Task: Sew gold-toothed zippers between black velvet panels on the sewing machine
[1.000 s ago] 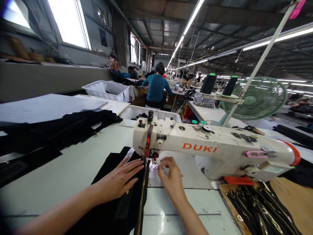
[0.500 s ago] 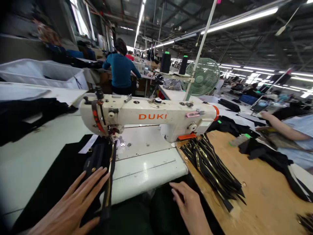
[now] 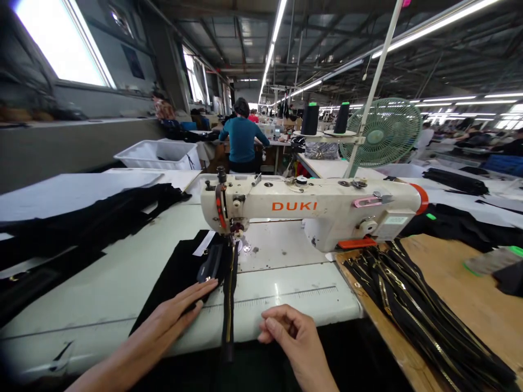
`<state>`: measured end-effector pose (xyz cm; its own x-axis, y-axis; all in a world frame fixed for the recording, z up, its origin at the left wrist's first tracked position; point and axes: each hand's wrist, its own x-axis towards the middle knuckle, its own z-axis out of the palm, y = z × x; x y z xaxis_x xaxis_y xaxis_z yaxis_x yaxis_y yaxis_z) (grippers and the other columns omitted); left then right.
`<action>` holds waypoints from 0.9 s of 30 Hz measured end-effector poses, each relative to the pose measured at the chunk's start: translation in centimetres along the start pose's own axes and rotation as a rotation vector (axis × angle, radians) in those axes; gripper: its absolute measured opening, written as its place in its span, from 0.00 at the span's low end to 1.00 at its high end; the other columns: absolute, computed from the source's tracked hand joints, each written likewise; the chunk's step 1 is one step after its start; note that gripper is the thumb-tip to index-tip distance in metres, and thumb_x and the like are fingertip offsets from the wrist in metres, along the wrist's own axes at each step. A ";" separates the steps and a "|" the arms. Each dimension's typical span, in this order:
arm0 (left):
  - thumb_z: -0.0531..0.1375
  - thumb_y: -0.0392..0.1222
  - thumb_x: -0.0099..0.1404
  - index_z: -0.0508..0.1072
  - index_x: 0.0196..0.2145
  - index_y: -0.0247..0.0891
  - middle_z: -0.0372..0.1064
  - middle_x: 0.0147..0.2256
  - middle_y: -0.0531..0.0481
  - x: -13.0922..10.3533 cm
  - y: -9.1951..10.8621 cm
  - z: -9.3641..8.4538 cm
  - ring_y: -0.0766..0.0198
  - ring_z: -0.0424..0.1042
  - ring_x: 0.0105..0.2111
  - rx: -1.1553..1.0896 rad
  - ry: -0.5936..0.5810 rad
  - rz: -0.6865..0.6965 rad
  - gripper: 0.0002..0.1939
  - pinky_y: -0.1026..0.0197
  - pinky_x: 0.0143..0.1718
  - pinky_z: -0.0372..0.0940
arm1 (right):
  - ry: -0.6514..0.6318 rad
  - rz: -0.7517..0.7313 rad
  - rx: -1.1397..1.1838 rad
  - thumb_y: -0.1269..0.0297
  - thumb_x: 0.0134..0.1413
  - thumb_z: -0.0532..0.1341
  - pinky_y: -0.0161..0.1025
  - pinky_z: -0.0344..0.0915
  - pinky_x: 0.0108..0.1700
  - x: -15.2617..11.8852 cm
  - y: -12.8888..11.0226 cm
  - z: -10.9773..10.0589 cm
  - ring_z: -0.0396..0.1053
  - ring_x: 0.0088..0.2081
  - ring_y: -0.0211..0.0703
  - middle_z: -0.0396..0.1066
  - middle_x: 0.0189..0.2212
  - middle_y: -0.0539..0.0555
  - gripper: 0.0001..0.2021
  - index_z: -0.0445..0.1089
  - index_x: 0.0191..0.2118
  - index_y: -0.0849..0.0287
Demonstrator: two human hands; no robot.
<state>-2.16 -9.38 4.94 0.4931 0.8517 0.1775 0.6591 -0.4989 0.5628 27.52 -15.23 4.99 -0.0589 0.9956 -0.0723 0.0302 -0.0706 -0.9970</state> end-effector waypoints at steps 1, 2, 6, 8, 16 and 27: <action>0.49 0.46 0.77 0.60 0.66 0.53 0.59 0.64 0.53 0.2 0.2 -0.4 0.52 0.59 0.64 -0.036 0.010 -0.003 0.22 0.42 0.62 0.58 | -0.006 -0.016 -0.019 0.50 0.64 0.60 0.41 0.74 0.38 0.0 0.1 0.0 0.77 0.31 0.47 0.78 0.29 0.55 0.15 0.75 0.40 0.57; 0.49 0.46 0.78 0.61 0.66 0.53 0.61 0.64 0.54 0.5 0.5 -0.8 0.53 0.61 0.63 -0.077 0.019 -0.010 0.21 0.42 0.62 0.57 | -0.015 -0.065 -0.090 0.52 0.66 0.57 0.42 0.74 0.39 0.1 0.1 0.1 0.77 0.32 0.48 0.78 0.30 0.55 0.15 0.75 0.40 0.57; 0.49 0.51 0.77 0.66 0.63 0.52 0.67 0.60 0.55 1.6 1.3 -2.9 0.52 0.66 0.60 -0.279 0.027 -0.093 0.20 0.44 0.62 0.58 | -0.155 -0.501 -0.710 0.66 0.56 0.64 0.56 0.66 0.57 1.0 0.5 1.9 0.68 0.57 0.61 0.69 0.58 0.62 0.22 0.70 0.58 0.53; 0.50 0.54 0.76 0.67 0.62 0.51 0.70 0.58 0.54 2.2 1.7 -3.9 0.50 0.67 0.58 -0.327 0.032 -0.124 0.21 0.44 0.62 0.59 | -0.244 -0.681 -0.921 0.76 0.48 0.62 0.62 0.58 0.62 1.8 0.9 3.5 0.57 0.65 0.63 0.55 0.67 0.64 0.37 0.59 0.67 0.56; 0.50 0.57 0.76 0.69 0.61 0.48 0.72 0.55 0.53 3.4 2.8 -6.4 0.48 0.70 0.55 -0.359 0.025 -0.188 0.23 0.47 0.59 0.61 | -0.066 -0.467 -0.496 0.61 0.69 0.52 0.49 0.71 0.50 6.6 -1.9 3.0 0.76 0.46 0.54 0.79 0.42 0.59 0.17 0.77 0.49 0.58; 0.49 0.51 0.77 0.67 0.62 0.48 0.70 0.58 0.52 2.9 2.5 -5.4 0.52 0.68 0.57 -0.256 -0.004 -0.120 0.21 0.48 0.61 0.61 | -0.283 -0.693 -0.770 0.73 0.64 0.58 0.44 0.67 0.49 6.6 -5.0 3.3 0.72 0.46 0.50 0.76 0.43 0.55 0.13 0.76 0.48 0.53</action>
<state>-2.10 -7.27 11.22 0.4231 0.9011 0.0946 0.5480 -0.3377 0.7653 23.65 -8.55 9.45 -0.5308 0.7468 0.4007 0.5164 0.6598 -0.5459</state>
